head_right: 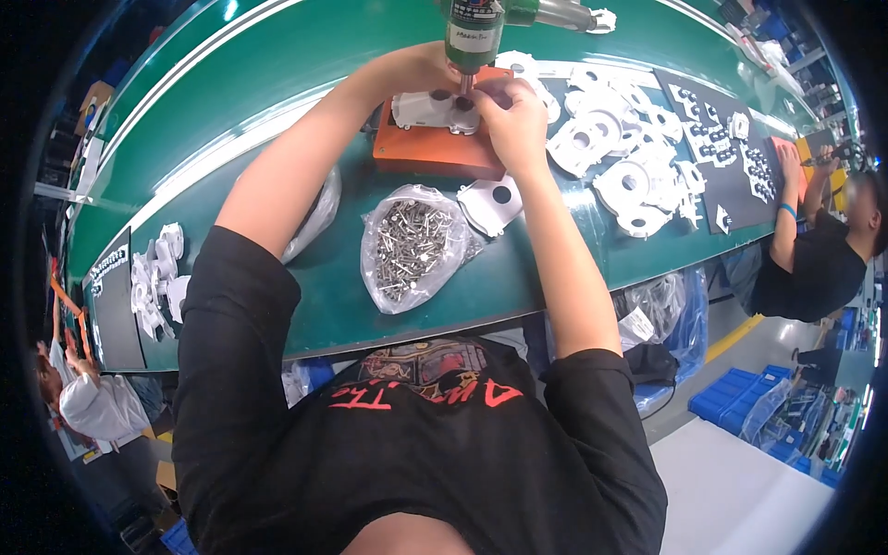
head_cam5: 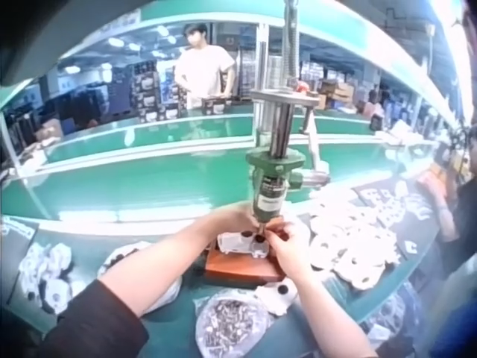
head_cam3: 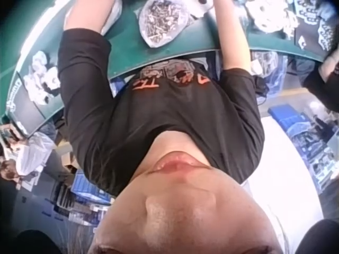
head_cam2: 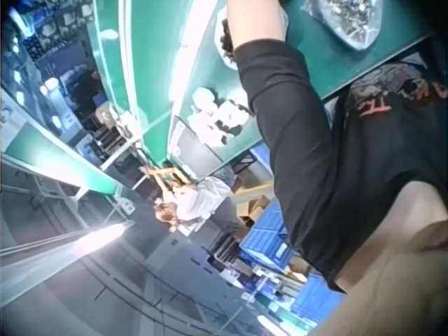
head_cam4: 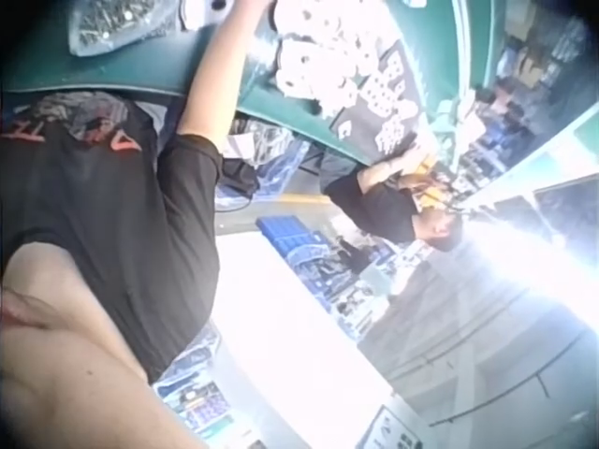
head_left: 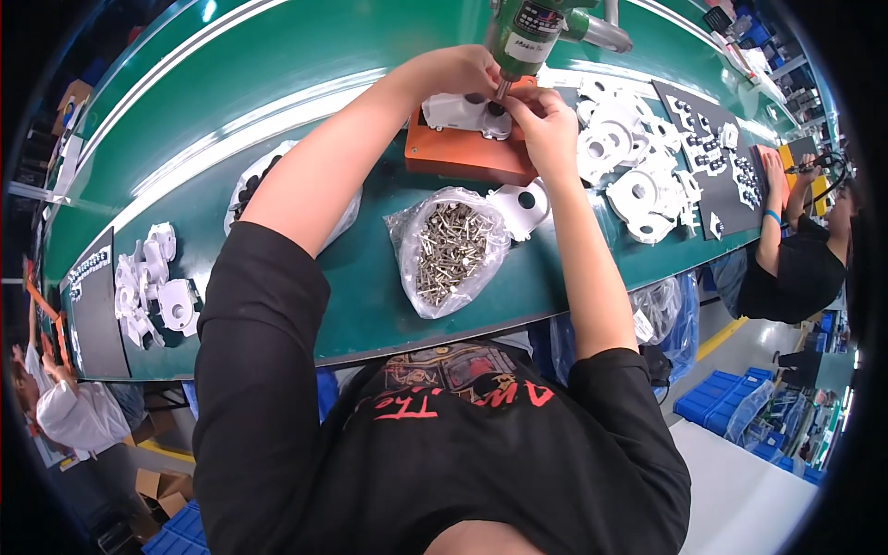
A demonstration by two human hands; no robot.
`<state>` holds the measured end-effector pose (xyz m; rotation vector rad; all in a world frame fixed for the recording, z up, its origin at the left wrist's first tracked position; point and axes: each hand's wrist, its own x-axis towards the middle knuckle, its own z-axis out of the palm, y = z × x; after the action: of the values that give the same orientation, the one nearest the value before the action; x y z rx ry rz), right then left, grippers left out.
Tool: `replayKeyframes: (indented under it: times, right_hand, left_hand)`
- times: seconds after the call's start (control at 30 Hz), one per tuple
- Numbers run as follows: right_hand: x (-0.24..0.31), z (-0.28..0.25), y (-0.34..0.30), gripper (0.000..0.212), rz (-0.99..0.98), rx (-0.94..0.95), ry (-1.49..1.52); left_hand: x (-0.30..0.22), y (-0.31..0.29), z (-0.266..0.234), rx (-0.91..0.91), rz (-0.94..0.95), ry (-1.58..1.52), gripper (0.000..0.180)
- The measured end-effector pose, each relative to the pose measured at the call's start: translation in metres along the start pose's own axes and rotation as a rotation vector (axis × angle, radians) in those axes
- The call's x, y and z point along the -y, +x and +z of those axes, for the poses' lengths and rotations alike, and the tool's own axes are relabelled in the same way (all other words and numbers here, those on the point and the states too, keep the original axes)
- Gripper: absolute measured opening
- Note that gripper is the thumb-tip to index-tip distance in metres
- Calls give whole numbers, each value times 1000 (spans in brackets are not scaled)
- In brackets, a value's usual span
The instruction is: Assemble small electrical or mechanical components using a manual press on an assembly line.
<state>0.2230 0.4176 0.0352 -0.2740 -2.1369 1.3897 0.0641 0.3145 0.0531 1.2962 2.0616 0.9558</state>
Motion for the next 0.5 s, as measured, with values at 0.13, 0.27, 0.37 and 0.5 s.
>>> replayKeyframes:
  times: [0.13, 0.27, 0.37, 0.5]
  right_hand:
    - [1, 2, 1, 21, 9, 4, -34]
    - [-1, 2, 4, 20, 23, 12, -109]
    - [-2, 5, 5, 19, -144, -16, -245]
    - [3, 5, 4, 18, -151, 33, -369]
  left_hand:
    - [-13, -11, 1, -112, -61, 36, 33]
    - [-20, -45, 15, -407, -25, -18, 34]
    - [-30, -88, 24, -569, -63, 71, 29]
    - [-22, -113, 48, -494, 164, 295, 33]
